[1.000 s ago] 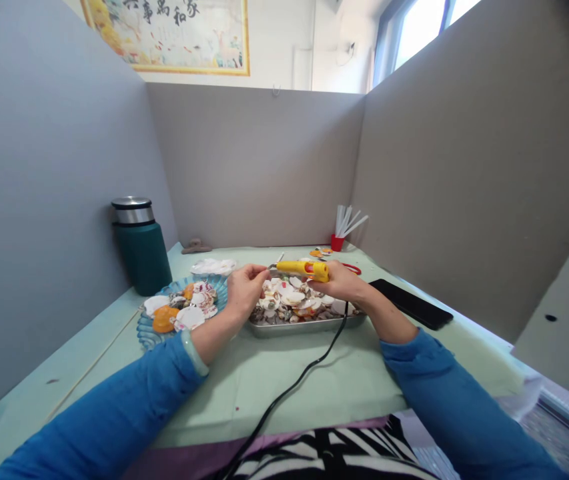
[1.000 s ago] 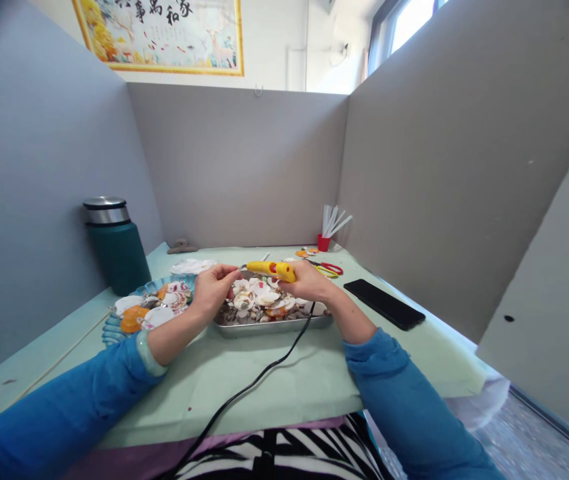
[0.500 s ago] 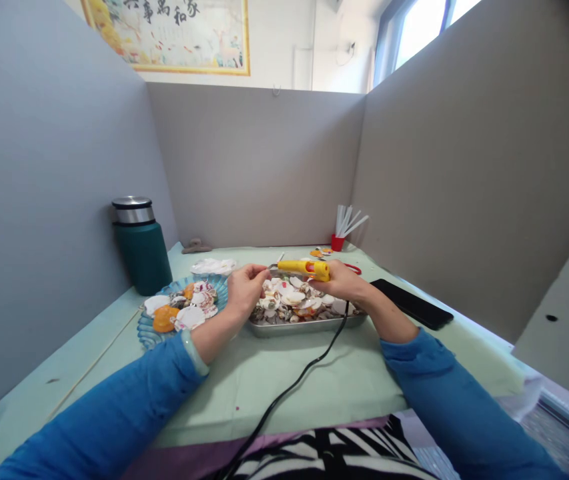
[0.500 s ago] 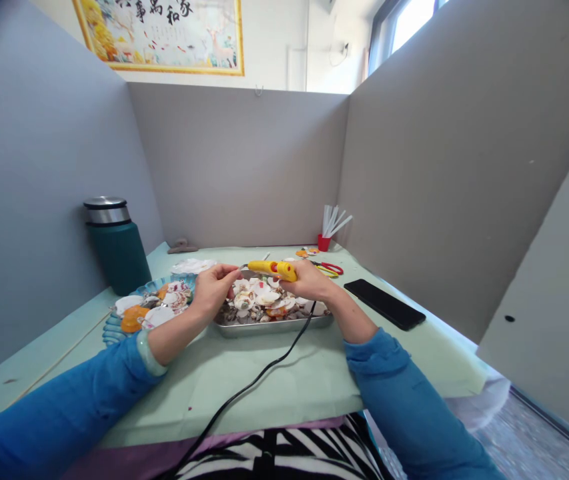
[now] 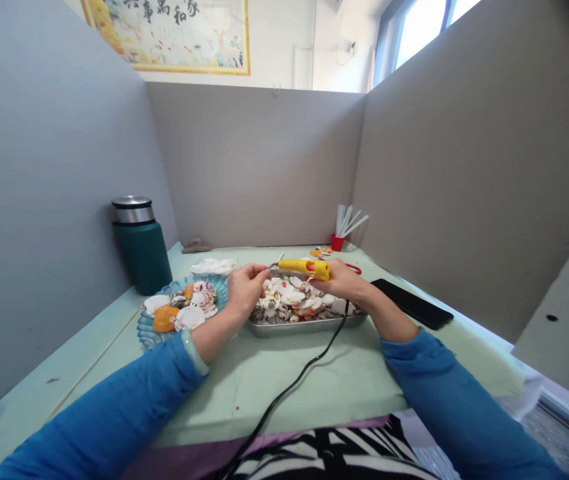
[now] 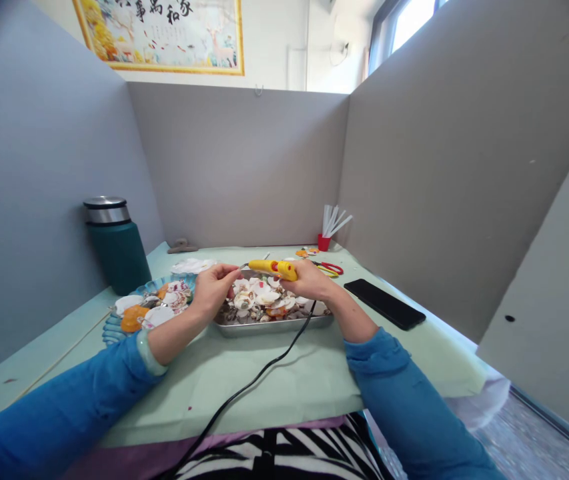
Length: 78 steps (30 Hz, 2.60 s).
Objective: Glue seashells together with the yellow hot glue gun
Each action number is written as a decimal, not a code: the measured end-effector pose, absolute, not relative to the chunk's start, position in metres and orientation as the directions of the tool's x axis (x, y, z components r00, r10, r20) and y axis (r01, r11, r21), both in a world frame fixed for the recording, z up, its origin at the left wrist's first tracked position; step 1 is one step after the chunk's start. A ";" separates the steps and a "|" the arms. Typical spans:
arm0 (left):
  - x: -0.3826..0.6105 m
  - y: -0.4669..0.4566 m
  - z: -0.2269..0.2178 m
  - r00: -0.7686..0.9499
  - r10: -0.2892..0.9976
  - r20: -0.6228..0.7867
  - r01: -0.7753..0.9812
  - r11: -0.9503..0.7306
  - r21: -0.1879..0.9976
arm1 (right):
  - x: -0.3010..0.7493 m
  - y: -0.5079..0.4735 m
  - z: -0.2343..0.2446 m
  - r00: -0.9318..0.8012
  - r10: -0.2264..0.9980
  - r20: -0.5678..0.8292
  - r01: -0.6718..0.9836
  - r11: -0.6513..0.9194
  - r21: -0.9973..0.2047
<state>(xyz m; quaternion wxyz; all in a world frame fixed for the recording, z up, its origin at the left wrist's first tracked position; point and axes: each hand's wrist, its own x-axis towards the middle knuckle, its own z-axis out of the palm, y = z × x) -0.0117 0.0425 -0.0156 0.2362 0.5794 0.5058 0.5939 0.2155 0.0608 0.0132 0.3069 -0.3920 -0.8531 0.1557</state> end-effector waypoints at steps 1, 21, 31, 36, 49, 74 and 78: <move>-0.012 0.042 -0.016 -0.216 0.866 0.451 0.307 -0.378 0.873 | 0.215 0.061 0.013 -0.505 0.765 0.400 0.573 0.644 -0.507; -0.009 0.039 -0.011 -0.253 0.903 0.348 0.148 -0.319 0.936 | 0.214 0.061 0.015 -0.515 0.788 0.337 0.805 0.580 -0.124; -0.008 0.038 -0.010 -0.247 0.902 0.354 0.132 -0.331 0.934 | 0.214 0.056 0.020 -0.585 0.770 0.255 0.774 0.624 -0.108; -0.009 0.037 -0.010 -0.260 0.909 0.324 0.062 -0.319 0.946 | 0.173 0.052 0.038 -0.613 0.731 0.299 0.768 0.641 0.007; -0.010 0.035 -0.008 -0.260 0.912 0.317 -0.006 -0.330 0.944 | 0.111 0.081 0.023 -0.598 0.800 0.051 0.797 0.600 -0.059; -0.008 0.037 -0.010 -0.188 0.920 0.342 0.127 -0.323 0.938 | 0.147 0.068 0.032 -0.466 0.770 0.436 0.254 0.589 -0.767; -0.009 0.038 -0.011 -0.171 0.921 0.349 0.123 -0.331 0.935 | 0.145 0.070 0.028 -0.482 0.770 0.418 0.191 0.558 -0.808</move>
